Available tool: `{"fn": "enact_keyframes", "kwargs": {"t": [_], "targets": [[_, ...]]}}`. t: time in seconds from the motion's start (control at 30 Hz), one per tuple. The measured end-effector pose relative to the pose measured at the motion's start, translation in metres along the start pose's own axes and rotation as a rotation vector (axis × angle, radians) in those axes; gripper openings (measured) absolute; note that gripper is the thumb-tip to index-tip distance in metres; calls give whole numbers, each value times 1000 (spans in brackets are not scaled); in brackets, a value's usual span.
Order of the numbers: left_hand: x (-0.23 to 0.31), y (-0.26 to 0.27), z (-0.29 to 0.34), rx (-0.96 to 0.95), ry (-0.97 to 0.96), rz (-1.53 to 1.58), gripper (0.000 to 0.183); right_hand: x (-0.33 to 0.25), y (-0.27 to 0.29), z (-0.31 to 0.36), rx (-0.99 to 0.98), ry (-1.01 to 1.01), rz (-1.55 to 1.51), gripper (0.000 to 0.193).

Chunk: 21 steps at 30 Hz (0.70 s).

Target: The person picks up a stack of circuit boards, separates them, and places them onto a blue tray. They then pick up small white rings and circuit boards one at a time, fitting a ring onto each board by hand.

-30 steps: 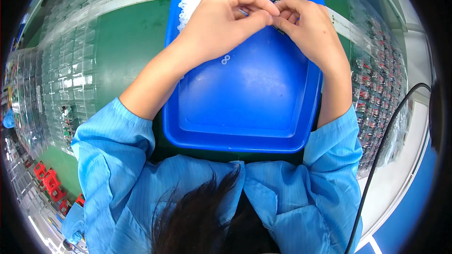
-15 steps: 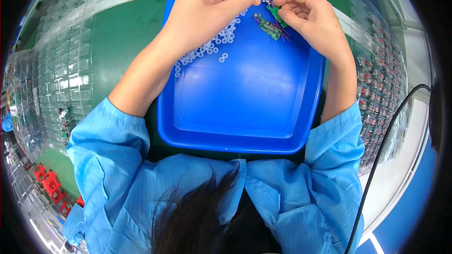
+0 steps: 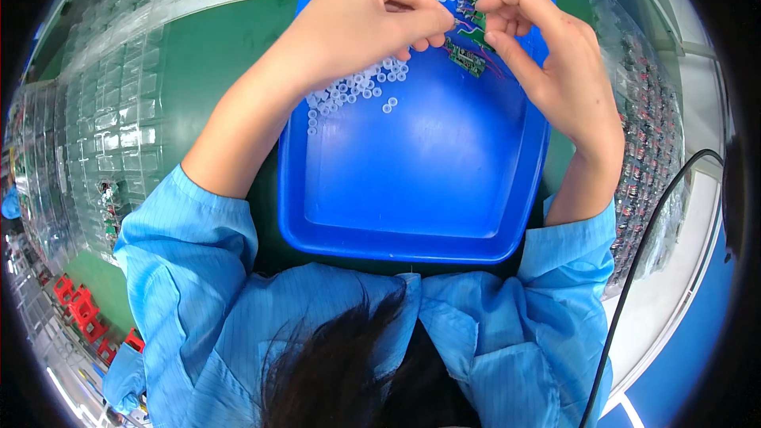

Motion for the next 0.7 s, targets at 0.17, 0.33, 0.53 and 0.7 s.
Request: {"fn": "enact_keyframes", "kwargs": {"t": [0.17, 0.33, 0.53, 0.7], "targets": [[-6, -4, 5, -40, 174, 151, 13, -12, 0, 6, 6, 27, 64, 25], [7, 1, 4, -20, 41, 73, 13, -5, -1, 3, 49, -8, -479, 25], [52, -8, 6, -43, 4, -338, 10, 44, -33, -2, -486, -467, -936, 29], [41, -4, 10, 161, -313, -430, 10, 36, -30, -2, -433, -393, -845, 20]]}}
Point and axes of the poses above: each hand's wrist, its own z-axis away from the middle knuckle, its own y-axis out of the back of the hand, x = y × z, the point moved 5 cm from there along -z, towards the middle knuckle, and after that the axes turned 14 degrees about -y, right-handed, at the moved point
